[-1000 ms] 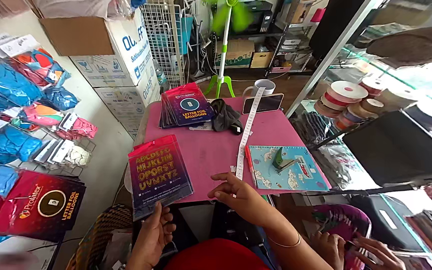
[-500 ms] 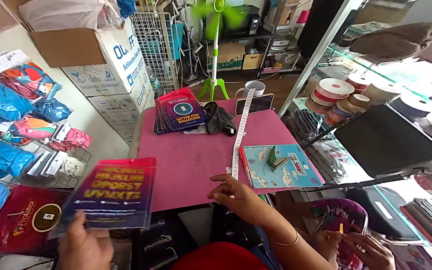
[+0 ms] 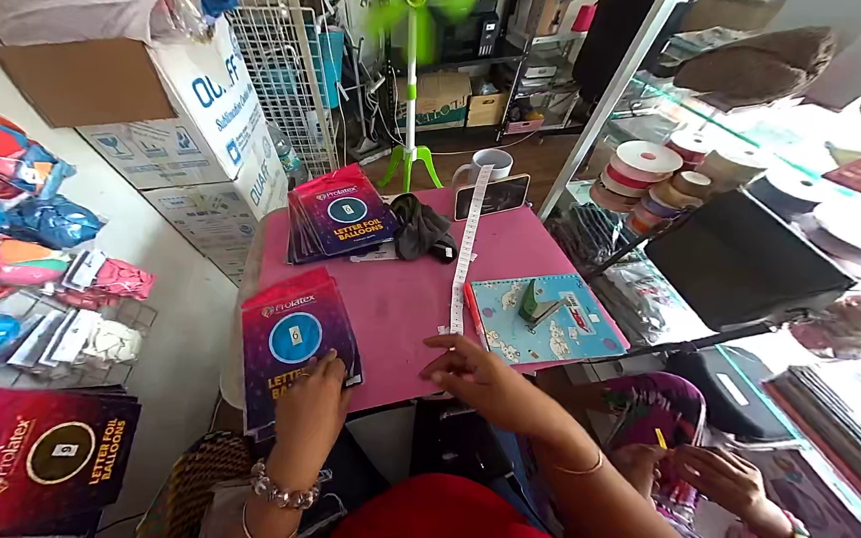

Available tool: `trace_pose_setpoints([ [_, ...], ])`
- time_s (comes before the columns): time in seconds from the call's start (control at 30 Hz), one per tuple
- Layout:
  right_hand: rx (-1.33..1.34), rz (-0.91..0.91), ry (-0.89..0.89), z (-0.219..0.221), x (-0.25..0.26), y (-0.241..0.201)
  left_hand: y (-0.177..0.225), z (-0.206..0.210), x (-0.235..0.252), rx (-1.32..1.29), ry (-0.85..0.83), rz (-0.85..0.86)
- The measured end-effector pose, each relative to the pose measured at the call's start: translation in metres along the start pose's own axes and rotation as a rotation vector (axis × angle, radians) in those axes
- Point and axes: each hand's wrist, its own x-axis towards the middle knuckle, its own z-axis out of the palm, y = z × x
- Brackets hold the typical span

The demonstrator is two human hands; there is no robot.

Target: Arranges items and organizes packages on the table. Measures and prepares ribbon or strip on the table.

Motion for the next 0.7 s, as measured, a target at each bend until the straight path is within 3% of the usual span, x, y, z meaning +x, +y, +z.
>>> trace_pose_setpoints([
  [0.1, -0.009, -0.038, 0.180, -0.027, -0.004, 0.004, 0.005, -0.005, 0.004, 0.003, -0.012, -0.007],
  [0.27, -0.113, 0.030, 0.419, -0.052, -0.008, 0.015, 0.028, -0.002, 0.012, -0.209, 0.142, 0.256],
  [0.37, -0.214, 0.116, 0.437, -0.048, -0.006, 0.023, 0.064, 0.003, 0.028, -0.300, -0.018, 0.312],
  [0.5, -0.301, 0.171, 0.403, -0.041, -0.005, 0.024, 0.104, 0.016, 0.056, -0.280, -0.221, 0.193],
  [0.7, -0.304, 0.204, 0.374, -0.041, -0.008, 0.037, 0.121, 0.032, 0.066, -0.315, -0.179, 0.137],
])
